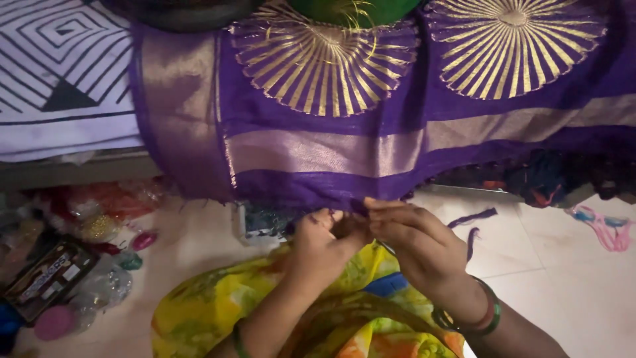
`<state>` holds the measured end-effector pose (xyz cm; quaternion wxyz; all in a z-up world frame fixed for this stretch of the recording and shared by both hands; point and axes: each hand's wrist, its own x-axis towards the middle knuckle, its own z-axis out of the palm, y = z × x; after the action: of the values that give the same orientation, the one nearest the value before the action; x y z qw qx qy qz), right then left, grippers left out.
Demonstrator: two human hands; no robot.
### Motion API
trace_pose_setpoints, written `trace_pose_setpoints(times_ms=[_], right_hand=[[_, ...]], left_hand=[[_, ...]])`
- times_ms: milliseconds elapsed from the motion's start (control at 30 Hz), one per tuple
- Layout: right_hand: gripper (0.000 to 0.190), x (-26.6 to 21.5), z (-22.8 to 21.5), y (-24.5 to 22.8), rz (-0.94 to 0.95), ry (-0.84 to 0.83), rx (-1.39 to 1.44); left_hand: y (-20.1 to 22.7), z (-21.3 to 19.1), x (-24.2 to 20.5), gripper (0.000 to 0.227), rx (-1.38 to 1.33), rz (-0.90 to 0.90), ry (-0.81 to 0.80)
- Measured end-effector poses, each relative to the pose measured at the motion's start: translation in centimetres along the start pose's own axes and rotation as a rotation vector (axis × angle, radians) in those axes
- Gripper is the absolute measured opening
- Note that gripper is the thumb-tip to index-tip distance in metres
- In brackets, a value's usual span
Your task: Embellishing the edge of a saree with thread, beads, and fabric strips.
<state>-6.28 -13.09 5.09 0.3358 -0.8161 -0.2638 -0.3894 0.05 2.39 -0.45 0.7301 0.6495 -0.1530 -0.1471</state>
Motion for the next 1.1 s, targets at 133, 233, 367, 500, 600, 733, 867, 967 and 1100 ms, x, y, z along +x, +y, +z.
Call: trace_pose_setpoints(times_ms=[133,233,367,500,600,733,867,967,1100], right_hand=[[0.024,-0.7,-0.2,1.4,-0.003,-0.115,-0.017],[0.028,-2.1,0.1,2.7,0.016,-0.114,0.069],[0.037,-2.5,-0.5,3.5,0.168,0.114,0.55],[0.026,-0.3,-5.1,0.1,0.047,0.08,0.629],[0.024,-0.8,-6.3,-0.3,0.081,0.118,0.619],[0.023,-1.8,-8.2,-0.7,0.141,0.167,0.582],[0.028,-2.5,-9.4,-0.6,0.201,0.253,0.54],[0.033,-2.7,-10.2,-0.7,0.234,0.31,0.513],[0.04,-2.3,-10.3,-1.4,0.275,0.369,0.502]], left_hand=[[0.2,0.2,-0.4,0.003,0.011,0.048,-0.006],[-0.2,0.5,-0.6,0.003,0.038,0.063,0.016],[0.3,0.7,-0.7,0.007,0.044,0.058,0.032],[-1.1,0.0,0.0,0.006,0.163,0.065,0.064],[-1.3,0.1,-0.2,0.006,0.05,0.035,0.026],[-2.4,0.4,-0.1,0.007,0.068,-0.042,0.041],[-1.6,-0.4,-0.4,0.018,0.092,0.063,0.009],[2.3,-0.3,-0.2,0.029,-0.108,0.212,-0.094],[3.2,1.7,0.6,0.029,-0.336,-0.032,-0.101]])
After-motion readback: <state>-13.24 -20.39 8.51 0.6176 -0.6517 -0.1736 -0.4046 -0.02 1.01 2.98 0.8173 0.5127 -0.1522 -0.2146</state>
